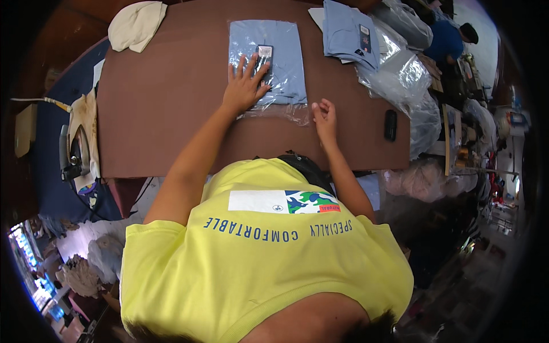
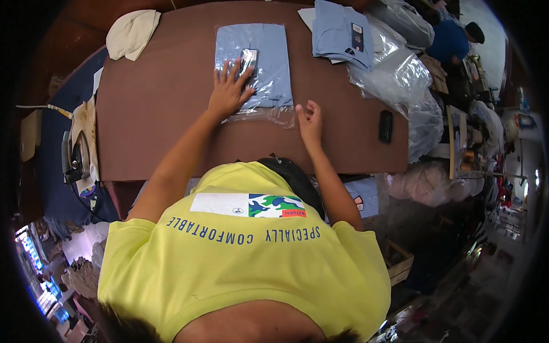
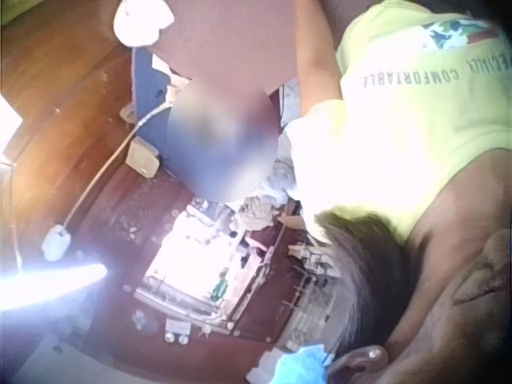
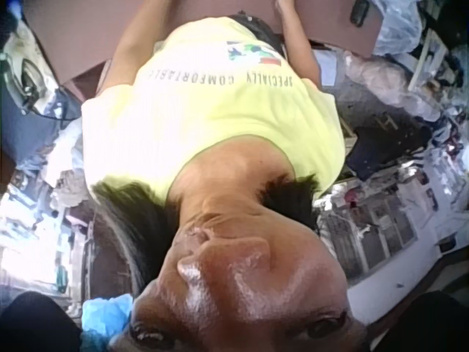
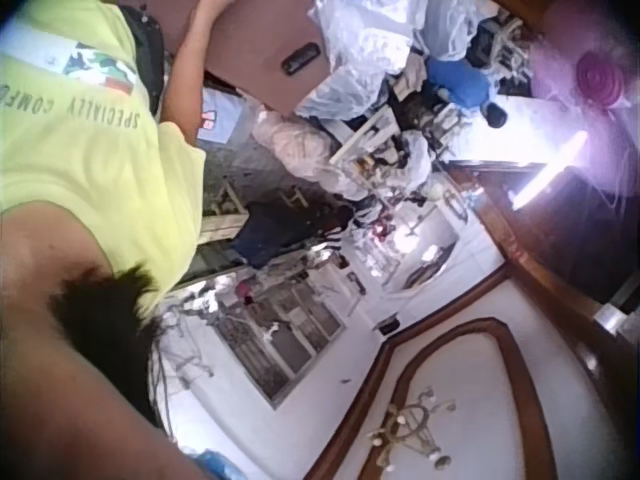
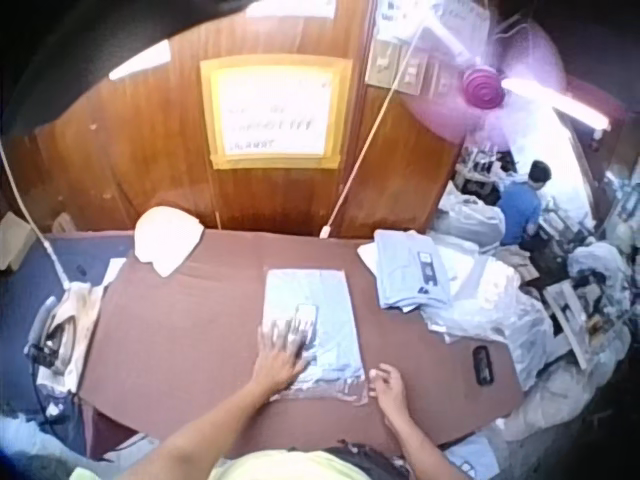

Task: The person takes a folded blue shirt from a table, places it into a clear plastic bag, and smooths the bag.

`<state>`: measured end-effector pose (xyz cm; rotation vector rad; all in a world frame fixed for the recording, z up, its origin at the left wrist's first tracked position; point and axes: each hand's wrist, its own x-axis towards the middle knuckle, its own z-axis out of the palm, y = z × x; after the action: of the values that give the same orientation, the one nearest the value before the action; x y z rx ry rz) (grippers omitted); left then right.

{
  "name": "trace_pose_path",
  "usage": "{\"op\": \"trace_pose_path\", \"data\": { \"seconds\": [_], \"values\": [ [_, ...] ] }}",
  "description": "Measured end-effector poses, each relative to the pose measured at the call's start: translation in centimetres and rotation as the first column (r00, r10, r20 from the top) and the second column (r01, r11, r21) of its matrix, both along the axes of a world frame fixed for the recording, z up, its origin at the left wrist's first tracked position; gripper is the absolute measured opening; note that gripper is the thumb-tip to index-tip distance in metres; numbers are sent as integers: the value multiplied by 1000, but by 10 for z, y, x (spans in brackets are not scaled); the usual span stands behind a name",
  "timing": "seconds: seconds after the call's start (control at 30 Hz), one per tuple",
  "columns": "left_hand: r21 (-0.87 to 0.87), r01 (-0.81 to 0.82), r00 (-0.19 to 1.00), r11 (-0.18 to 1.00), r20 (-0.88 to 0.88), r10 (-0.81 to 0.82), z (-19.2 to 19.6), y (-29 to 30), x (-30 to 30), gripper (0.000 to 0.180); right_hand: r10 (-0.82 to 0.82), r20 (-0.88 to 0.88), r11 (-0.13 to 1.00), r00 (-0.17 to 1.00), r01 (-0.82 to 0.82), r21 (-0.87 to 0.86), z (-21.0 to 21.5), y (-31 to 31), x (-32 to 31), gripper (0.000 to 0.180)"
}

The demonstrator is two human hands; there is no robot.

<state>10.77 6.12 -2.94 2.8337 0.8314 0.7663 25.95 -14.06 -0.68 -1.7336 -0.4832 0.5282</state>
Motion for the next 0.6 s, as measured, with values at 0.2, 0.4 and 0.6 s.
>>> {"op": "trace_pose_path", "data": {
  "seconds": [0.2,0.4,0.6],
  "values": [
    [-467,-186,979,864,-14,203,4,-50,-37,59,291,-290,921,912,-349,-171,14,46,8,27],
    [-690,278,910,669,412,47,3,-38,-9,77,221,97,973,971,-226,53,112,89,-25,18],
    [-704,670,681,-236,456,573,32,-42,33,45,465,649,876,602,-206,-437,102,128,-52,33]
  ]
}}
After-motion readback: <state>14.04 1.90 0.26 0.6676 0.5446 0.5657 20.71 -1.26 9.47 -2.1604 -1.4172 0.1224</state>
